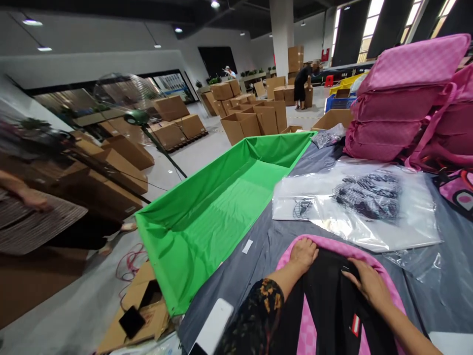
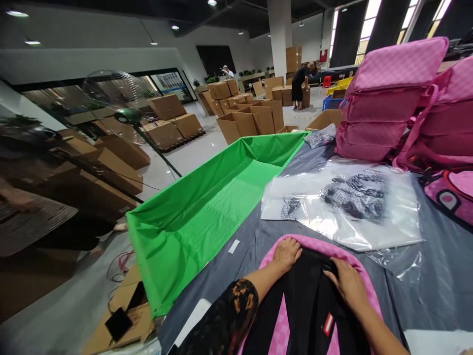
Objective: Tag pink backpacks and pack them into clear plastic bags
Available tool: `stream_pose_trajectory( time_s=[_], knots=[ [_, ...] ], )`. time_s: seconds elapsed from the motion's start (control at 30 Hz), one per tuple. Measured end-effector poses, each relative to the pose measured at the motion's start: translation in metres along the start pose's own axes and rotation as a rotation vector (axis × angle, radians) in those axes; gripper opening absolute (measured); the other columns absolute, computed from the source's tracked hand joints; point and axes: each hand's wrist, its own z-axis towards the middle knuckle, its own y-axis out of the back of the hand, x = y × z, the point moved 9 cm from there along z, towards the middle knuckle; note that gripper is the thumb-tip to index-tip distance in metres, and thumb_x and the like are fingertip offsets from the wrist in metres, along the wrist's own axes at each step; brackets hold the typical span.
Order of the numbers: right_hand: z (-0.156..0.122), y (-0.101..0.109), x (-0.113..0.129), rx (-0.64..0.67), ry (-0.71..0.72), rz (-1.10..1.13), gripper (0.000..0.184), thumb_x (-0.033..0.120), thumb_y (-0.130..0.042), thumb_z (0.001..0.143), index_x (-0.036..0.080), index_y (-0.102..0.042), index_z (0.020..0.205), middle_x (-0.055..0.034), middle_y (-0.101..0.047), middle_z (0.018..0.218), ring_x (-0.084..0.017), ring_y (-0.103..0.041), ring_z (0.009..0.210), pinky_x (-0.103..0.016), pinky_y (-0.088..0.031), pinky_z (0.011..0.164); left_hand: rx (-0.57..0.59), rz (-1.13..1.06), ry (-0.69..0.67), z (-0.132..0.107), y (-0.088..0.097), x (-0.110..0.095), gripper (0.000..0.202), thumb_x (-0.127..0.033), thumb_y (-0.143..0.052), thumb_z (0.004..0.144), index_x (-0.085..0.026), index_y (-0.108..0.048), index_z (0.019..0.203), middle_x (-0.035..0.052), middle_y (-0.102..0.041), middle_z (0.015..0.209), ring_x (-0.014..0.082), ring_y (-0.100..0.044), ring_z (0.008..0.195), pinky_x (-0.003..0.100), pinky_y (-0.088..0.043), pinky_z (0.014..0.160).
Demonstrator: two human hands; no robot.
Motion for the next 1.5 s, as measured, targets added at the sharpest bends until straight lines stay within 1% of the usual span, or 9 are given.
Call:
stream_pose_trajectory(
  time_s=[0.2, 0.33, 0.43, 0.73, 1.03, 1.2, 1.3, 1.4, 1.5],
  knots=[
    [0.04, 0.007, -0.014, 0.08, -0.069, -0.081, 0.053, 0.062, -0.058, 0.087, 0.019, -0.068, 0.117, -0.0147, -0.075, 0.116, -0.035, -0.071, 0.107, -0.046, -0.056, 0.088, 0.091, -0.035, 0.125, -0.006, 0.022, -0.019, 0.062, -0.054, -0.05, 0.099, -0.008, -0.056, 0.139, 0.0253, -0.062, 0.136, 0.0384, -0.059, 0.128, 0.052, -0.052, 0.103],
    [0.04, 0.005, -0.003, 0.028, -0.077, -0.138, 0.05, 0.057, -0.056, 0.09, 0.016, -0.067, 0.116, -0.0186, -0.074, 0.113, -0.037, -0.071, 0.103, -0.05, -0.055, 0.086, 0.187, -0.256, 0.11, -0.055, 0.036, -0.054, 0.109, -0.085, -0.046, 0.085, -0.023, -0.006, 0.165, 0.0242, -0.001, 0.171, 0.0472, -0.001, 0.156, 0.069, -0.02, 0.122],
    [0.03, 0.004, 0.012, -0.039, -0.067, -0.194, 0.05, 0.046, -0.043, 0.099, 0.009, -0.062, 0.126, -0.025, -0.069, 0.119, -0.041, -0.067, 0.11, -0.055, -0.053, 0.09, 0.275, -0.364, 0.139, -0.068, 0.026, -0.07, 0.109, -0.089, -0.039, 0.084, -0.021, -0.013, 0.165, 0.0225, 0.01, 0.169, 0.046, 0.018, 0.152, 0.071, 0.0, 0.123],
    [0.047, 0.059, -0.026, 0.08, 0.042, -0.288, 0.043, 0.014, -0.052, 0.086, 0.021, -0.063, 0.127, -0.0148, -0.066, 0.13, -0.031, -0.064, 0.118, -0.042, -0.051, 0.096, 0.187, -0.196, 0.163, -0.057, 0.001, -0.063, 0.103, -0.079, -0.054, 0.085, -0.028, -0.014, 0.164, 0.0152, 0.015, 0.169, 0.0462, 0.015, 0.153, 0.072, -0.009, 0.123],
    [0.107, 0.037, -0.059, 0.26, -0.094, -0.287, 0.04, 0.003, -0.079, 0.049, 0.023, -0.066, 0.082, -0.0007, -0.07, 0.08, -0.026, -0.071, 0.081, -0.027, -0.044, 0.063, 0.051, -0.122, 0.138, -0.049, -0.018, -0.055, 0.101, -0.078, -0.055, 0.084, -0.033, -0.013, 0.164, 0.0193, 0.008, 0.171, 0.0495, 0.005, 0.155, 0.075, -0.02, 0.12],
    [0.036, 0.061, 0.0, 0.059, -0.097, -0.315, 0.035, 0.016, -0.066, 0.082, 0.016, -0.065, 0.118, -0.0204, -0.066, 0.125, -0.036, -0.065, 0.115, -0.046, -0.05, 0.091, -0.044, -0.05, 0.152, -0.042, -0.016, -0.057, 0.095, -0.081, -0.051, 0.086, -0.032, -0.025, 0.163, 0.0198, -0.01, 0.171, 0.0475, -0.005, 0.157, 0.071, -0.024, 0.121],
    [-0.072, 0.048, 0.088, -0.056, 0.042, -0.281, 0.037, 0.029, -0.052, 0.096, 0.023, -0.061, 0.131, -0.0144, -0.057, 0.146, -0.031, -0.049, 0.139, -0.05, -0.034, 0.116, -0.075, -0.016, 0.162, -0.04, -0.014, -0.06, 0.093, -0.081, -0.05, 0.086, -0.03, -0.031, 0.161, 0.0184, -0.015, 0.171, 0.0462, -0.009, 0.157, 0.069, -0.025, 0.121],
    [-0.176, 0.039, 0.203, -0.315, 0.538, -0.244, 0.055, 0.049, -0.05, 0.096, 0.023, -0.055, 0.145, -0.0103, -0.056, 0.151, -0.032, -0.038, 0.146, -0.05, -0.023, 0.121, -0.07, -0.052, 0.167, -0.035, -0.011, -0.061, 0.092, -0.077, -0.054, 0.087, -0.025, -0.036, 0.16, 0.0194, -0.015, 0.171, 0.0473, -0.007, 0.157, 0.069, -0.02, 0.123],
    [-0.183, 0.019, 0.221, -0.254, 0.446, -0.285, 0.059, 0.05, -0.043, 0.099, 0.019, -0.05, 0.149, -0.0111, -0.058, 0.149, -0.029, -0.046, 0.139, -0.048, -0.03, 0.115, -0.023, -0.169, 0.146, -0.034, -0.001, -0.061, 0.079, -0.061, -0.056, 0.094, -0.018, -0.038, 0.158, 0.02, -0.02, 0.17, 0.0447, -0.006, 0.158, 0.068, -0.016, 0.125]
  ],
)
